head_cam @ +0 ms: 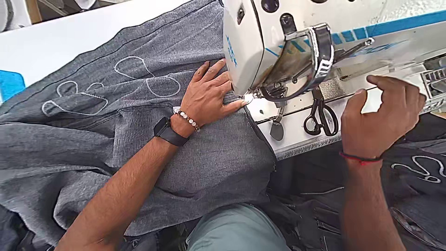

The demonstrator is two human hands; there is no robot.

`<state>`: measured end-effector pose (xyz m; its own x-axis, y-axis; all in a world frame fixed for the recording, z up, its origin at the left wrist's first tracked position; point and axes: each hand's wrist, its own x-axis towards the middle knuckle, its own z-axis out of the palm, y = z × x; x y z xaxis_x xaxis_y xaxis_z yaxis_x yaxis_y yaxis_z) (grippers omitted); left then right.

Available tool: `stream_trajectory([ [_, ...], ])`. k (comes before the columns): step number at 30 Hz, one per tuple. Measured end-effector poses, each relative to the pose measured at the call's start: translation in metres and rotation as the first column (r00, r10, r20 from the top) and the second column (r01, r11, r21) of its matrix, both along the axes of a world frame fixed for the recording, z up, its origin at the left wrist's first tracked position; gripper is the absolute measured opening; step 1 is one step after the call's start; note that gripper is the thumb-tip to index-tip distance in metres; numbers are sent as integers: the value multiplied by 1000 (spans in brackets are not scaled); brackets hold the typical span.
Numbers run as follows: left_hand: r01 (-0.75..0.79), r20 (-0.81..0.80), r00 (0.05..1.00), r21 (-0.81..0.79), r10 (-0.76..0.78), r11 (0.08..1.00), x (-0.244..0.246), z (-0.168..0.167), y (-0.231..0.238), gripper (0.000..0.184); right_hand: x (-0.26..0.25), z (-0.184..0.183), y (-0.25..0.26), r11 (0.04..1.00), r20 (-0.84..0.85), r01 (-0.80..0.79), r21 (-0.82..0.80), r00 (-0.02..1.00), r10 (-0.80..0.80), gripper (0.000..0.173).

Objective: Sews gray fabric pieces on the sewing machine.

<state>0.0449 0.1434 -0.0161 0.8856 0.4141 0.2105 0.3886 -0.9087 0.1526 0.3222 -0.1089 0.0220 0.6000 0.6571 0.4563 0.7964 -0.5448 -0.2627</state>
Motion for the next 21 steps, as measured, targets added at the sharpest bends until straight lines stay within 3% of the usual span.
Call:
stream_trajectory([
  [3, -4, -8, 1000, -16, 4, 1000, 1, 0, 5, 60, -57, 3, 10, 985, -129, -170, -6, 977, 168, 35],
  [7, -36, 32, 999, 81, 33, 996, 1, 2, -2, 63, -125, -19, 39, 904, -292, -427, 7, 864, 410, 37],
  [9, -69, 86, 994, 73, 63, 995, -9, 14, -25, 53, -139, -28, 52, 903, -266, -429, -33, 875, 406, 38],
  [13, -51, 233, 967, -230, 105, 972, -29, 19, -67, 29, -149, -34, 60, 924, -170, -377, -61, 916, 362, 29],
  [16, 21, 138, 990, -208, 8, 978, -40, 1, -63, 32, -157, -36, 56, 928, -142, -356, -113, 930, 339, 31],
  [21, 26, 55, 998, -167, -17, 986, -40, 5, -57, 35, -169, -37, 52, 919, -89, -358, -166, 933, 348, 36],
])
